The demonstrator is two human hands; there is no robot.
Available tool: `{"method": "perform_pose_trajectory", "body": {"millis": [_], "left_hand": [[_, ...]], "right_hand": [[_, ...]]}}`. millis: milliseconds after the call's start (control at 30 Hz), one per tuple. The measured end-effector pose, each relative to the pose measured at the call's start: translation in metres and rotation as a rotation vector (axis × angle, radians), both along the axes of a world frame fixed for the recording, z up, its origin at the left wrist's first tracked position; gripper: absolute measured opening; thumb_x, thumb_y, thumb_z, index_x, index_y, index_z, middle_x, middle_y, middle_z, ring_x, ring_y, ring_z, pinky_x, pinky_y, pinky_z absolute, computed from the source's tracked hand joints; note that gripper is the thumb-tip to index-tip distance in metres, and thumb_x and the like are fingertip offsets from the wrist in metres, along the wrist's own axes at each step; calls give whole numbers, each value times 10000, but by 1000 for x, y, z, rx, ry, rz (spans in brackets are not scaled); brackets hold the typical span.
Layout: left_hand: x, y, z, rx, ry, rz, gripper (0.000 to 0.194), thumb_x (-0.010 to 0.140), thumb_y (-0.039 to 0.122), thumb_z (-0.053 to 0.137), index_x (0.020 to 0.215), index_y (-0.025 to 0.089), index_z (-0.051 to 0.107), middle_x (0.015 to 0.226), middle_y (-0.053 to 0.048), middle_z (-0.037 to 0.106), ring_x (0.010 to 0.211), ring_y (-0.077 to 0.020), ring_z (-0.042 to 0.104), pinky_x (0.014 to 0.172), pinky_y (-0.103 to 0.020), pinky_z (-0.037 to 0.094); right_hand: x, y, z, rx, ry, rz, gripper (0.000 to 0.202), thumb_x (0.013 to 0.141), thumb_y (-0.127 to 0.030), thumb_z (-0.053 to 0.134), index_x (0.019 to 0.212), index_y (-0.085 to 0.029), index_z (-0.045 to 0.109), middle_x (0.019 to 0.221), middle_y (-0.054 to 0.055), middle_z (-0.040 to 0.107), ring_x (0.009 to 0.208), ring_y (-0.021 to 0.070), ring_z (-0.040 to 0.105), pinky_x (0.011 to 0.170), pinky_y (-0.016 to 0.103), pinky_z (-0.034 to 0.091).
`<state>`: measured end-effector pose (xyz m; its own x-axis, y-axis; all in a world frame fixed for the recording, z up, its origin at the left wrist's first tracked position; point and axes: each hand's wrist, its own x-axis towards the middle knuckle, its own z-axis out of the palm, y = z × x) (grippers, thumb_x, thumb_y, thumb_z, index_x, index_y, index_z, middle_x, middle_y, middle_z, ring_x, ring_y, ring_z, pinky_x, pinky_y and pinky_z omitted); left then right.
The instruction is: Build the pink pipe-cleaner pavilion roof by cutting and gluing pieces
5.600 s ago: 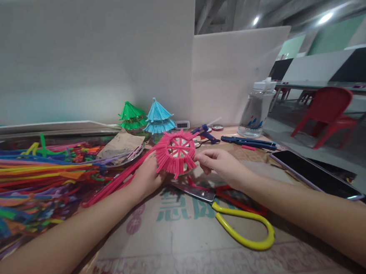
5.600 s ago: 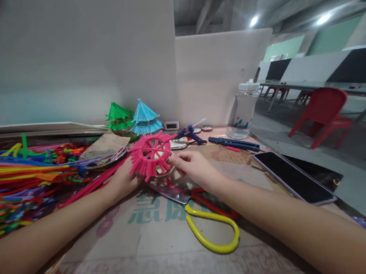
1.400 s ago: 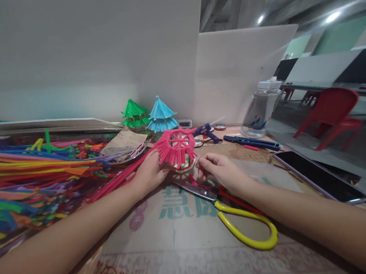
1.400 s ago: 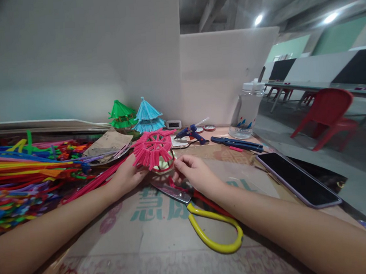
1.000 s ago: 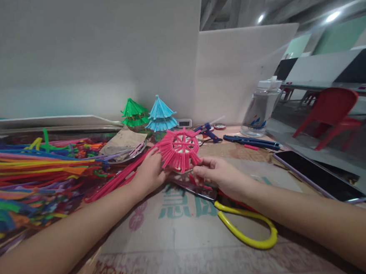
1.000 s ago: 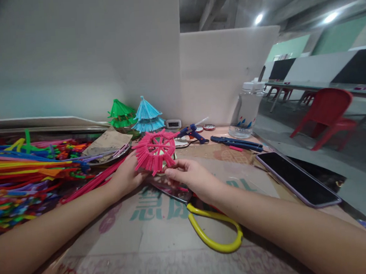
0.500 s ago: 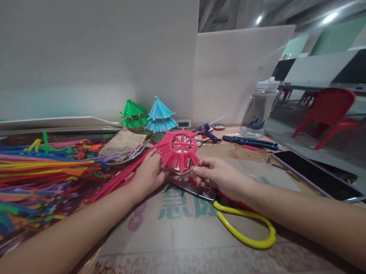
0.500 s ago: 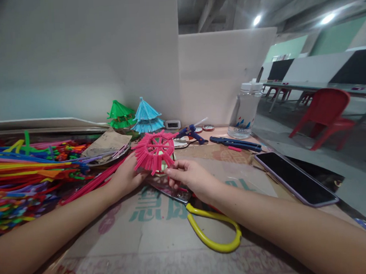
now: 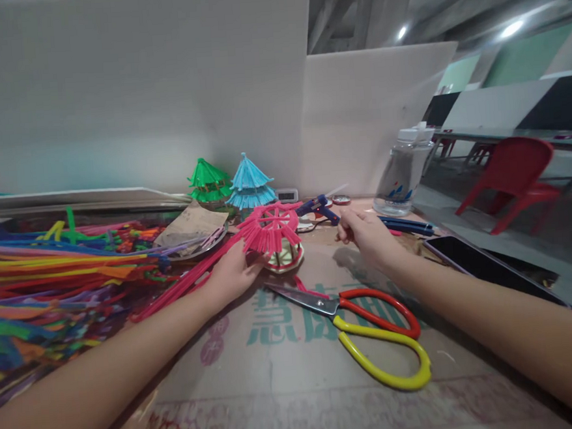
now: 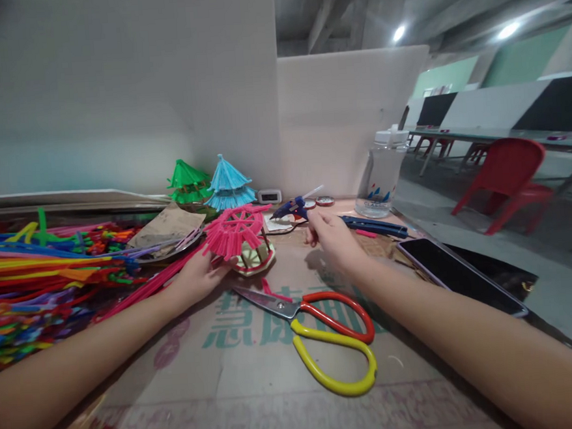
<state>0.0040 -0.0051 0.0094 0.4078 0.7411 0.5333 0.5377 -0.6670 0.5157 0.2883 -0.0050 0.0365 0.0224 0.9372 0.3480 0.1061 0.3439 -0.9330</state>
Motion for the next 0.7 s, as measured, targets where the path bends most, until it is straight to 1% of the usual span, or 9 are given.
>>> {"method": "perform_pose_trajectory", "body": {"millis": [67, 100, 167, 267, 333, 433, 600, 633, 700], "left_hand": [[-1, 1, -1, 0, 12, 20, 340, 897, 332, 539, 1187, 166, 604, 1173, -106, 674, 1126, -282, 617, 1023, -419, 471], [-1, 1, -2, 2, 19, 28, 340, 894, 334, 539, 1181, 165, 604, 1152, -105, 678, 1103, -284, 625, 1005, -420, 481], [-2, 1, -4, 10, 27, 35, 357, 891, 349, 542, 1191, 163, 593, 1131, -105, 679, 1081, -285, 630, 988, -423, 489], [-2, 2, -5, 10, 24, 42, 376, 892, 369, 543, 1208, 169, 578, 1110, -101, 683, 1059, -280, 637, 978, -415, 495], [-2, 2, -5, 9, 18, 39, 371, 892, 377, 540, 1198, 171, 578, 1102, -98, 682, 1043, -276, 643, 970, -407, 498], [-2, 2, -5, 12, 12, 30, 360, 890, 384, 542, 1178, 171, 577, 1104, -96, 677, 1030, -271, 647, 964, -399, 498], [-4, 2, -7, -12, 44, 31, 371, 892, 398, 545, 1189, 175, 564, 1056, -81, 687, 976, -257, 660, 913, -376, 513], [-4, 2, -8, -17, 53, 38, 378, 893, 406, 545, 1190, 174, 562, 1048, -82, 688, 970, -257, 660, 900, -375, 515], [-5, 3, -10, -35, 71, 60, 383, 891, 422, 542, 1175, 167, 566, 1056, -95, 685, 982, -268, 656, 884, -382, 516]], "right_hand": [[2, 1, -5, 7, -32, -55, 511, 878, -588, 525, 535, -224, 421, 424, -48, 421, 471, 111, 451, 602, 268, 463], [1, 1, -8, -11, -43, -73, 507, 881, -596, 510, 545, -227, 425, 411, -55, 403, 454, 110, 439, 583, 264, 459], [-4, -2, -14, -62, -74, -78, 452, 862, -600, 526, 619, -220, 493, 421, -59, 436, 424, 107, 426, 499, 247, 417], [-13, -6, -20, -113, -129, -23, 350, 790, -547, 627, 761, -201, 579, 484, -46, 541, 406, 104, 445, 408, 223, 333], [-17, -9, -20, -123, -153, 12, 316, 752, -501, 671, 785, -198, 587, 523, -39, 579, 430, 107, 484, 405, 213, 333], [-19, -11, -18, -114, -172, 29, 294, 739, -470, 683, 768, -196, 577, 538, -42, 578, 468, 109, 513, 420, 205, 352], [-16, -10, -19, -56, -169, 24, 374, 806, -551, 610, 717, -200, 517, 561, -32, 576, 482, 102, 506, 461, 220, 390], [-16, -9, -19, -47, -155, 23, 381, 814, -568, 597, 746, -201, 521, 571, -32, 578, 489, 106, 512, 469, 225, 399], [-16, -10, -19, 0, -107, 12, 378, 814, -569, 611, 884, -204, 537, 586, -48, 567, 507, 117, 522, 482, 232, 412]]}}
